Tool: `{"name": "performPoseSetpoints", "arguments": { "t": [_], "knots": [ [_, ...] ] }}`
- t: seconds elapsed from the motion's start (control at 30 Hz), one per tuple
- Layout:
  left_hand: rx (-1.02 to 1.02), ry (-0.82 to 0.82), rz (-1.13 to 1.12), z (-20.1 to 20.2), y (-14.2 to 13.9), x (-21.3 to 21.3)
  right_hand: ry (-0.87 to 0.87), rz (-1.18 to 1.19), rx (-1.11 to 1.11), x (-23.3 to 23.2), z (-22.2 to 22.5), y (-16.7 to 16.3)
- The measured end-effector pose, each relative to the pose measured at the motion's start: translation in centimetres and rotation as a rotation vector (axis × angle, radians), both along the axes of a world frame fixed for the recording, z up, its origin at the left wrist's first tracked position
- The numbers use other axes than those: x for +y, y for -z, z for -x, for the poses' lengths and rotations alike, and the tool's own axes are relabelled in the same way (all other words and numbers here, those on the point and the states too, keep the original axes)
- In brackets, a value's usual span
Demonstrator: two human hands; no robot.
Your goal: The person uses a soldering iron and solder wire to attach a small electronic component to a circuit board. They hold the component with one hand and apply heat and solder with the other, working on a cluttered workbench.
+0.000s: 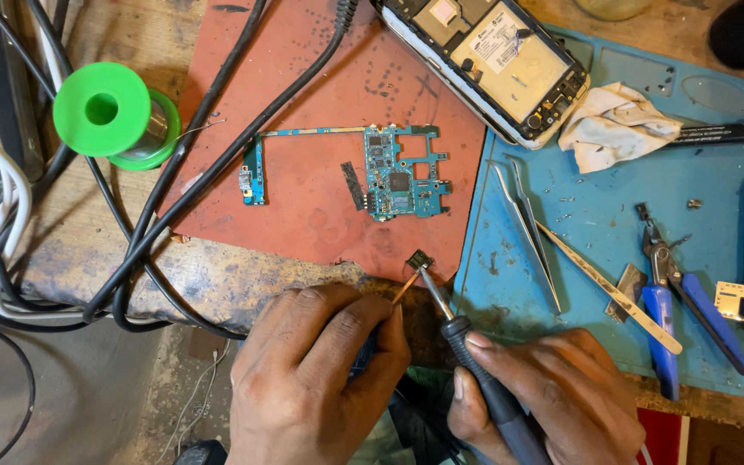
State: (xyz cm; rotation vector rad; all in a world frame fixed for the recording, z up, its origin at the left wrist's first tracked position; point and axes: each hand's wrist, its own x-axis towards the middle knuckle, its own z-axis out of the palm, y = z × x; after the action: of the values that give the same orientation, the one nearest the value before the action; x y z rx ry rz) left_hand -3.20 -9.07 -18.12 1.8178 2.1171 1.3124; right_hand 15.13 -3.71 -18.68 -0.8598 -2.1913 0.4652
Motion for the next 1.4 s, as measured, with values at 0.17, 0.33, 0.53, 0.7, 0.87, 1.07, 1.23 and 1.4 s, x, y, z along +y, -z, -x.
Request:
{"name": "performPoseSetpoints", "arguments": {
  "t": [0.17,0.33,0.53,0.7,0.87,1.07,1.23,1.4],
  "knots": [
    [0.005,-0.014,0.0,-0.23,0.18,0.32,0.029,0.011,-0.011,-0.16,-0.04,0.14],
    [0.011,-0.011,0.007,-0.21,0.2,0.54,0.019,0.017,-0.013,-0.01,-0.08,-0.01],
    [-0.009,-0.009,0.008,-0.08,0.03,0.31,-0.022,-0.001,0.004,0.23,-0.17,-0.01],
    [-0.015,-0.014,-0.008,-0.09,0.2,0.6,-0.007,-0.016,-0.01,0.27,-0.02,-0.03],
    [-0.02,-0.018,0.006,-0.02,0.05,0.44,-0.024,0.017,0.002,0.14,0.11,-0.27],
    [-0.025,-0.024,-0.007,-0.01,0.12,0.52,-0.019,-0.001,-0.011,0.36,0.12,-0.09],
    [-0.037,-0.006,0.011,0.05,0.09,0.43,-0.022,-0.014,-0.008,0.4,0.06,-0.02],
    [-0.033,0.005,0.005,0.17,0.11,0.45,-0.05,-0.011,-0.027,0.59,-0.06,-0.01]
  ]
}}
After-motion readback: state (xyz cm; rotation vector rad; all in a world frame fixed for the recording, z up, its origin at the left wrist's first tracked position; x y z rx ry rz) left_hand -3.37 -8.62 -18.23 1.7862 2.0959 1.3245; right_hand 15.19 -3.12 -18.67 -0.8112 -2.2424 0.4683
